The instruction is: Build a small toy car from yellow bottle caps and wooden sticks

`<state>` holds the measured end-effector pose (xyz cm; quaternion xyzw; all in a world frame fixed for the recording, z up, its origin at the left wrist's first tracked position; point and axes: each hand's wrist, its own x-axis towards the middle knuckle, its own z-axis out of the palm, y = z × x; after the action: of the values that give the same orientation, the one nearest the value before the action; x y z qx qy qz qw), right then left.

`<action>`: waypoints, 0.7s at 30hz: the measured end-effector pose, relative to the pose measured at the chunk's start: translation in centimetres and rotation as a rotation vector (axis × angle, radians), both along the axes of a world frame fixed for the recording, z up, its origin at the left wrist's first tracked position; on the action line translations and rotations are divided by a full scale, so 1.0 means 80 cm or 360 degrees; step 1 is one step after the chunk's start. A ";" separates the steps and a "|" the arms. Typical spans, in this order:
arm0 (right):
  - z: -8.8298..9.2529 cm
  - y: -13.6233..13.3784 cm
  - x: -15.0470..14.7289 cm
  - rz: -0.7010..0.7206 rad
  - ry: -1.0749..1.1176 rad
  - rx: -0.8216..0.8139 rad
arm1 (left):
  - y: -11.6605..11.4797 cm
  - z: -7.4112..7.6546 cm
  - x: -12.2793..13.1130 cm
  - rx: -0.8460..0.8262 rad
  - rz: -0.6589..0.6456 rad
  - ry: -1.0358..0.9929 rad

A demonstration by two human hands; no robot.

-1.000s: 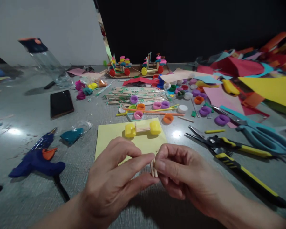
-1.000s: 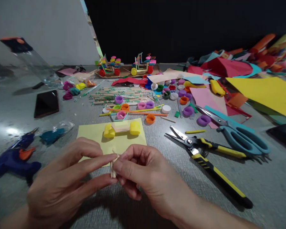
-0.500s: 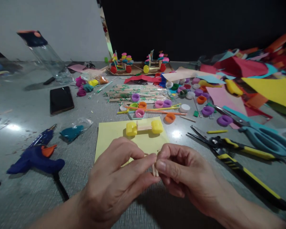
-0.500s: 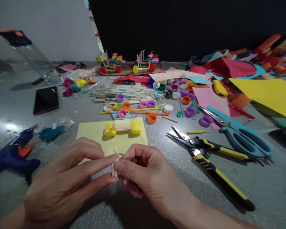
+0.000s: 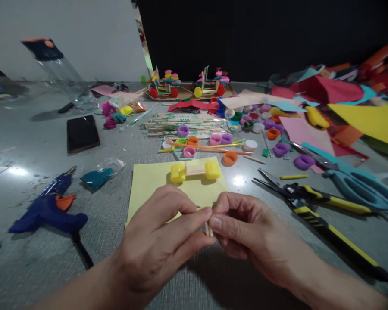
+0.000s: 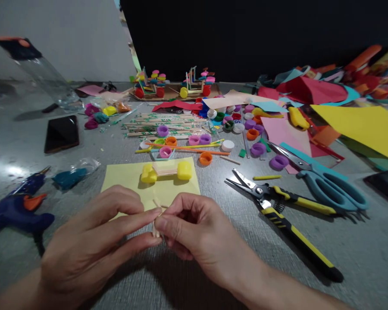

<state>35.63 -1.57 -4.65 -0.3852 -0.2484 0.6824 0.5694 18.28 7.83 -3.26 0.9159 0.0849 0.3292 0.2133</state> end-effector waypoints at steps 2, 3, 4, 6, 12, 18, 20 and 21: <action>-0.001 0.001 0.000 0.0002 -0.0002 0.0015 | 0.000 0.000 -0.001 0.0005 0.0006 0.0016; -0.001 0.001 0.000 0.0005 -0.0005 0.0021 | 0.000 0.000 -0.001 0.0007 0.0008 0.0016; -0.002 0.000 0.000 0.0006 -0.0007 0.0026 | 0.000 -0.001 -0.002 0.0007 0.0009 0.0013; -0.003 0.000 0.000 0.0009 -0.0005 0.0039 | 0.000 -0.001 -0.002 0.0005 0.0004 0.0004; -0.004 0.000 0.000 0.0025 -0.0026 0.0032 | 0.001 -0.002 0.000 -0.0010 -0.0019 0.0007; 0.006 0.001 0.014 -0.0020 -0.0472 0.0117 | 0.007 -0.003 0.000 0.0132 0.0072 -0.0017; 0.011 0.002 0.024 -0.0175 -0.0659 0.0181 | 0.009 -0.004 -0.002 0.0157 0.0117 0.0000; 0.013 0.002 0.030 -0.0249 -0.0785 0.0200 | 0.009 -0.004 -0.003 0.0158 0.0137 0.0005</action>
<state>38.01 -1.41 -3.65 -0.5217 -0.3909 0.5051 0.5656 18.06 8.59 -3.58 0.9214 0.1080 0.3404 0.1531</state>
